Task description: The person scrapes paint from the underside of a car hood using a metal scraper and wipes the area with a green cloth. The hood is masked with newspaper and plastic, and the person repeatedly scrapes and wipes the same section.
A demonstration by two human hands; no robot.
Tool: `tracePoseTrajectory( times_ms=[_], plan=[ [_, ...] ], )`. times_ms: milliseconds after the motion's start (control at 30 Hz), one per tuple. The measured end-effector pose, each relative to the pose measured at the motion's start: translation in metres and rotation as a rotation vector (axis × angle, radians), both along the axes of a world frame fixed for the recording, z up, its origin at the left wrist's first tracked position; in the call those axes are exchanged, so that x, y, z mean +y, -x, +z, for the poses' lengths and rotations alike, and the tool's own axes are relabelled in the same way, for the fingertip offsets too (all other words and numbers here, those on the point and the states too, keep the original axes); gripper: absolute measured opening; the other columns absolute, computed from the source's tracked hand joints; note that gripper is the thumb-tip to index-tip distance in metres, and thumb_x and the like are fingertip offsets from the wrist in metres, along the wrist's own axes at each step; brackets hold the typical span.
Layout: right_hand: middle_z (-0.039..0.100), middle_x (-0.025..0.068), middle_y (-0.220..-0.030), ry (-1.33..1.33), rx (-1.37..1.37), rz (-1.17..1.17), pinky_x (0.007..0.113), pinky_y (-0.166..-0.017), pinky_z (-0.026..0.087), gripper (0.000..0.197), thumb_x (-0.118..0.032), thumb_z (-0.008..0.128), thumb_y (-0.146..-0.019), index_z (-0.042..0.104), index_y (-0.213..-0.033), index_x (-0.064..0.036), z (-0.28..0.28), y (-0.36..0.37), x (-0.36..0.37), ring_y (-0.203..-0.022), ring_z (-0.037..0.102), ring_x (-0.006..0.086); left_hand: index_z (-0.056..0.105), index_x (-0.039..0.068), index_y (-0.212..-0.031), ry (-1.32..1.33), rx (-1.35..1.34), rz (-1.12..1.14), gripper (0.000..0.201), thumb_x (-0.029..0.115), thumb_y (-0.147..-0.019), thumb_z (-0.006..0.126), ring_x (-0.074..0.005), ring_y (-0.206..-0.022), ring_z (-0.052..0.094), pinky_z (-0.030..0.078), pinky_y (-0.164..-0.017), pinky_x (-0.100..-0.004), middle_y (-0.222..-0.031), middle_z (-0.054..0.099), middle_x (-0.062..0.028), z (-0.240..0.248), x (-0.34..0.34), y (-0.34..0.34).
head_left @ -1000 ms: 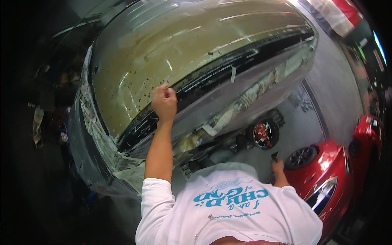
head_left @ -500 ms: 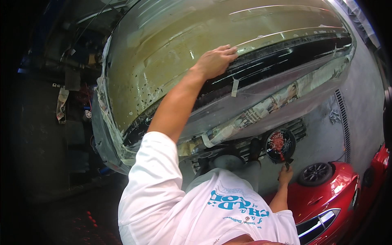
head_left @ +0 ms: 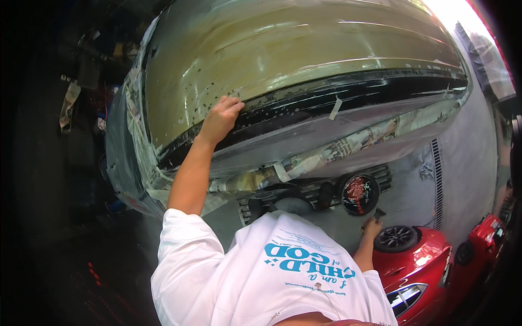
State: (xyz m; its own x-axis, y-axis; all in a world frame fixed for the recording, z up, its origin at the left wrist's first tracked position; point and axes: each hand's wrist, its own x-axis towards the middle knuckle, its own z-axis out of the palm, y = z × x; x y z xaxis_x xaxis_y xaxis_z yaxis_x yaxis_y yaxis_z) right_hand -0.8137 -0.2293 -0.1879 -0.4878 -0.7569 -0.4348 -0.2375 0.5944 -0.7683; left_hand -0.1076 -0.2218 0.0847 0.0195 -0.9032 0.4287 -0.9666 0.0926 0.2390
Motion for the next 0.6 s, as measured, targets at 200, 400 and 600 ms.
tracePoseTrajectory(
  times_ms=[200,400,600],
  plan=[
    [0.063,0.0023,-0.089,0.170,-0.444,0.296,0.024,-0.046,0.042,0.051,-0.032,0.063,-0.107,0.046,-0.150,-0.0113,0.181,-0.163,-0.107,-0.061,0.056,0.0097,0.074,0.000,-0.111,0.151,0.175,0.472,0.022,0.005,-0.090,0.071,-0.0352,-0.108,0.067,0.055,-0.094,-0.0423,-0.113,0.072,-0.0164,-0.030,0.101,-0.008],
    [0.065,0.0004,-0.084,0.502,-0.245,0.864,0.022,-0.050,0.043,0.032,-0.031,0.065,-0.108,0.063,-0.120,-0.0020,0.281,-0.289,-0.169,-0.060,0.057,0.0056,0.073,0.003,-0.118,0.287,0.219,0.727,0.028,0.018,-0.095,0.070,-0.0380,-0.109,0.066,0.053,-0.096,-0.0458,-0.113,0.071,-0.0169,-0.045,0.080,0.000],
    [0.067,0.0018,-0.086,0.574,-0.471,0.905,0.022,-0.053,0.046,0.031,-0.031,0.064,-0.109,0.061,-0.118,-0.0009,0.288,-0.343,-0.176,-0.063,0.059,0.0058,0.076,0.011,-0.114,0.252,0.084,0.762,0.026,0.026,-0.093,0.071,-0.0300,-0.103,0.066,0.053,-0.089,-0.0428,-0.106,0.071,-0.0079,-0.053,0.033,0.038]
  ],
)
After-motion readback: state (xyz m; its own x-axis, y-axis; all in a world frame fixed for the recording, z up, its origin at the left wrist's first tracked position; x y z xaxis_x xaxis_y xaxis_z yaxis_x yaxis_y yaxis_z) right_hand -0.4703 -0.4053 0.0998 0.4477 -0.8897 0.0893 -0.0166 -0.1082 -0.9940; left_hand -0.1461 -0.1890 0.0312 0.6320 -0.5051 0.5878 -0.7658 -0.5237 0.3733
